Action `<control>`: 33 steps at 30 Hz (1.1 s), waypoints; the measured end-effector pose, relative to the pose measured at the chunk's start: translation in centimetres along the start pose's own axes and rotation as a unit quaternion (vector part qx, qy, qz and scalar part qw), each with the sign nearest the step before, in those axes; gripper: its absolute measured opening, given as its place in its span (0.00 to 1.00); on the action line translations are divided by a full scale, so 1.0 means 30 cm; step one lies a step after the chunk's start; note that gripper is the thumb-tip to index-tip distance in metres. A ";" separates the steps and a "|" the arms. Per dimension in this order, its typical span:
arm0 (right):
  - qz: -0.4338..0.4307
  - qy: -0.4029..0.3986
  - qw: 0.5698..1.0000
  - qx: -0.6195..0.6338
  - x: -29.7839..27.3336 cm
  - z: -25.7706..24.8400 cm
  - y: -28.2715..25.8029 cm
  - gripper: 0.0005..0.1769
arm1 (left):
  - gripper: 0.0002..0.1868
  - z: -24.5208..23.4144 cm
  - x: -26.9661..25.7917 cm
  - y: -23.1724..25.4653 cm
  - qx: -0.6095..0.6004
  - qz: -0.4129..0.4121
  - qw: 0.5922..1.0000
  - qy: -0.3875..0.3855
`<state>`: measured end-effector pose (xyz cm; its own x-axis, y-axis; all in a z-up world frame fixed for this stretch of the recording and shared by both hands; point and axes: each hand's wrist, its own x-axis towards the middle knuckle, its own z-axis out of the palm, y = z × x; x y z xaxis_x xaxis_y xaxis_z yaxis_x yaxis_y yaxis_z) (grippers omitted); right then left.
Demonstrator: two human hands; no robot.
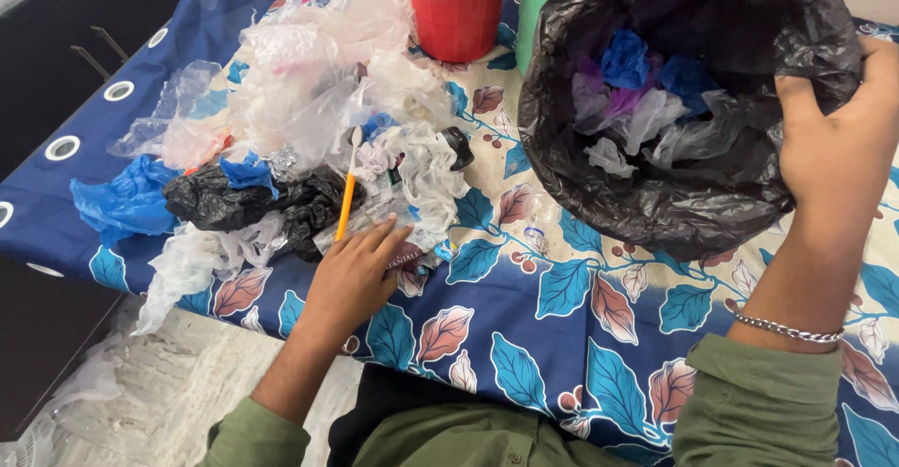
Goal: The person sorts crumpled paper and plastic waste from a table into separate buckets. They pick up crumpled paper and place it into a green bucket, then pick up plastic bags and other plastic items and place them into a black bucket.
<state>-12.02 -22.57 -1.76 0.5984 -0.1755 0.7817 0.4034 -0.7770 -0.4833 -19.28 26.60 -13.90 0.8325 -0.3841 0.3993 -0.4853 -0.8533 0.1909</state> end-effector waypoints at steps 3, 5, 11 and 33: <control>0.001 0.004 1.000 -0.020 0.002 -0.002 -0.014 0.17 | 0.32 -0.009 0.005 0.006 -0.021 -0.028 0.999 -0.011; -0.018 0.002 0.999 -0.044 0.000 -0.002 -0.021 0.17 | 0.29 -0.035 0.007 0.026 -0.057 -0.052 0.997 -0.008; -0.004 0.003 0.999 -0.042 0.003 0.002 -0.039 0.17 | 0.16 -0.222 0.051 0.081 -0.077 -0.158 0.975 -0.134; -0.008 0.008 1.000 -0.022 0.018 0.011 -0.096 0.15 | 0.20 0.114 0.128 0.248 -0.186 -0.034 0.959 -0.212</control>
<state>-12.63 -20.25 -0.07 0.5817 -0.1726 0.7949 0.3815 -0.8052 -0.4540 -18.76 17.58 -14.02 0.8608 -0.5088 -0.0101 -0.4230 -0.7265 0.5416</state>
